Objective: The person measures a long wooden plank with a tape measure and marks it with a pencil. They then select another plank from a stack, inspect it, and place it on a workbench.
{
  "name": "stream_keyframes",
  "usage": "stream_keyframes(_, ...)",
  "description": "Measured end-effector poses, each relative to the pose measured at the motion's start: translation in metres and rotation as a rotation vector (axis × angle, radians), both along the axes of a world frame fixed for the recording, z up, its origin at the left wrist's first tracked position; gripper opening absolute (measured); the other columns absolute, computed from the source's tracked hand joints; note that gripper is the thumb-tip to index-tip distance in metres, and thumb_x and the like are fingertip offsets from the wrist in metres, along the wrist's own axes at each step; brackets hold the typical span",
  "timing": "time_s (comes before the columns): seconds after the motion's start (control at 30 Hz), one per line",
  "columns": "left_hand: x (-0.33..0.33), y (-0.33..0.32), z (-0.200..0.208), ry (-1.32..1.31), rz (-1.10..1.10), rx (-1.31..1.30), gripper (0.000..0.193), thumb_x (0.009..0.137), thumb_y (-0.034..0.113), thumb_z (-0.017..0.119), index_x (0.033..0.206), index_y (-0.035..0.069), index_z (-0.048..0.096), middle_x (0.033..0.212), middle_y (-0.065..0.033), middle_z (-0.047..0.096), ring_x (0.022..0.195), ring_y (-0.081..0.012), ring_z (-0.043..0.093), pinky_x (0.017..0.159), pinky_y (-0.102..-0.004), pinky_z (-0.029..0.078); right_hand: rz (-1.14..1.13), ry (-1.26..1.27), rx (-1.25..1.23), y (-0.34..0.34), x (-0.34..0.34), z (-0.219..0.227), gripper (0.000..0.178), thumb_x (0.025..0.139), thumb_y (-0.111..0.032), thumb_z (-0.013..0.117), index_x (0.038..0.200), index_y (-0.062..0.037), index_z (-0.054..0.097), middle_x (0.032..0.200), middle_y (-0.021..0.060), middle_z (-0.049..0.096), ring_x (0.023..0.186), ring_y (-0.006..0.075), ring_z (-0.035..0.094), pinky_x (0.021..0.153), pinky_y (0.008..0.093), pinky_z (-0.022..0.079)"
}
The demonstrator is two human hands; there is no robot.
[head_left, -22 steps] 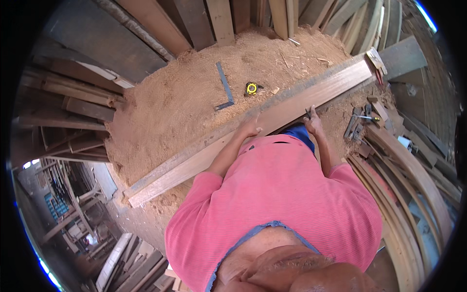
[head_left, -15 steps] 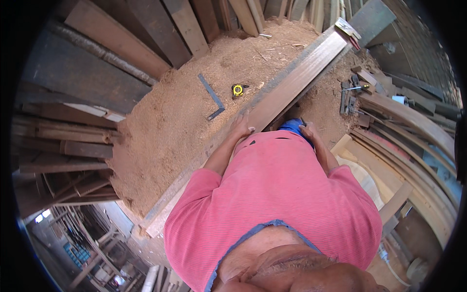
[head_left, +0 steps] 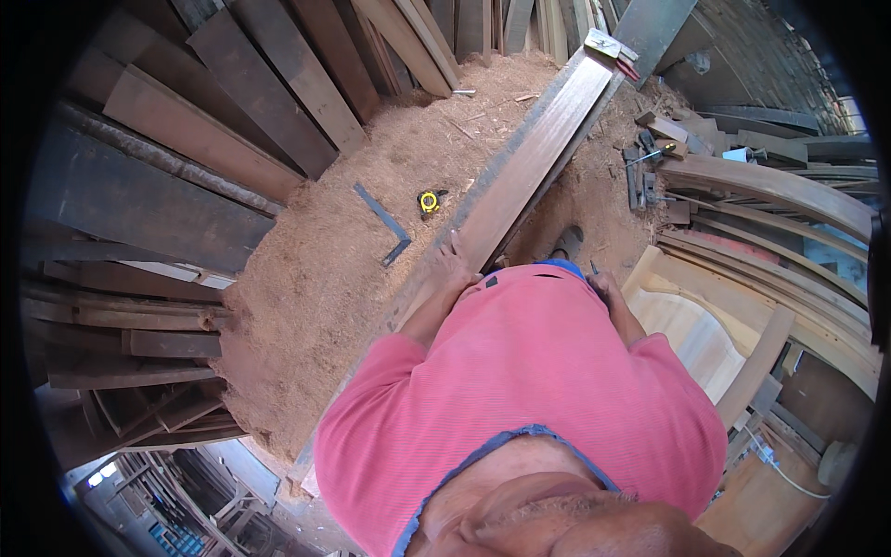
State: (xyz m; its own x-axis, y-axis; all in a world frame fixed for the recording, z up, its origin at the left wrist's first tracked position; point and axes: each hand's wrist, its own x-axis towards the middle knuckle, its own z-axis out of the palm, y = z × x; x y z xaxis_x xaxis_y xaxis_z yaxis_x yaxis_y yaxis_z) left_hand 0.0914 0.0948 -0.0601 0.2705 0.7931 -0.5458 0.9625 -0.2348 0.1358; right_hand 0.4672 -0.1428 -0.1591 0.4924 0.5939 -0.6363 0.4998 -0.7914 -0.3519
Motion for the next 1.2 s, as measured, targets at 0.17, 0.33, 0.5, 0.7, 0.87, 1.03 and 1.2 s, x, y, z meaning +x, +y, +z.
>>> stream_keyframes(0.17,0.002,0.014,0.017,-0.020,-0.045,-0.111,0.148,0.059,0.050,0.094,0.164,0.001,0.002,0.142,-0.0285,0.045,0.133,-0.0446,0.047,0.112,-0.0547,0.042,-0.162,0.141,0.147,0.061,0.017,0.053,0.037,0.090,-0.032,0.065,0.087,0.0037,0.073,0.079,0.0228,0.071,0.076,0.0350,0.068,0.070,0.0469,0.051)
stream_keyframes(0.33,-0.018,0.044,0.012,-0.107,-0.088,-0.292,0.152,0.057,0.056,0.092,0.164,-0.001,0.000,0.155,-0.0360,0.036,0.145,-0.0492,0.037,0.116,-0.0533,0.039,-0.117,0.085,0.218,0.098,0.022,0.058,0.036,0.090,-0.032,0.066,0.083,0.0030,0.071,0.076,0.0209,0.070,0.073,0.0344,0.066,0.067,0.0456,0.049)
stream_keyframes(0.5,-0.035,0.089,0.004,-0.040,-0.207,-0.446,0.153,0.054,0.061,0.092,0.165,0.001,0.003,0.161,-0.0359,0.029,0.152,-0.0488,0.028,0.124,-0.0503,0.029,-0.095,0.052,0.220,0.102,0.013,0.022,0.032,0.094,-0.030,0.065,0.080,-0.0009,0.070,0.068,0.0092,0.066,0.056,0.0193,0.058,0.050,0.0382,0.043)
stream_keyframes(0.7,-0.053,0.121,0.002,-0.203,-0.247,-0.625,0.141,0.061,0.058,0.091,0.165,0.003,0.013,0.162,-0.0267,0.036,0.150,-0.0354,0.038,0.124,-0.0404,0.030,-0.012,0.056,0.206,0.088,-0.016,0.014,0.031,0.094,-0.030,0.064,0.084,-0.0012,0.070,0.069,0.0097,0.066,0.055,0.0197,0.057,0.049,0.0392,0.044)
stream_keyframes(0.87,-0.070,0.115,0.014,-0.447,-0.142,-0.586,0.117,0.070,0.043,0.089,0.162,0.004,0.028,0.155,-0.0231,0.049,0.144,-0.0350,0.048,0.119,-0.0391,0.037,-0.105,0.161,0.219,0.078,-0.029,0.006,0.032,0.093,-0.030,0.064,0.082,-0.0003,0.070,0.068,0.0094,0.064,0.054,0.0204,0.057,0.049,0.0395,0.044)
stream_keyframes(1.03,-0.079,0.075,0.024,-0.491,0.031,-0.316,0.081,0.072,0.027,0.083,0.145,0.007,0.055,0.132,-0.0236,0.067,0.124,-0.0355,0.064,0.106,-0.0410,0.049,-0.091,0.064,0.211,0.071,-0.035,-0.010,0.032,0.092,-0.030,0.065,0.082,0.0006,0.070,0.067,0.0099,0.065,0.056,0.0213,0.058,0.050,0.0395,0.045)
stream_keyframes(1.2,-0.077,0.077,0.017,-0.428,0.006,-0.255,0.070,0.072,0.021,0.078,0.138,0.009,0.060,0.122,-0.0245,0.071,0.117,-0.0370,0.068,0.101,-0.0431,0.052,-0.030,0.023,0.210,0.073,-0.042,-0.002,0.033,0.090,-0.031,0.066,0.082,0.0006,0.070,0.068,0.0111,0.066,0.057,0.0217,0.060,0.052,0.0396,0.047)
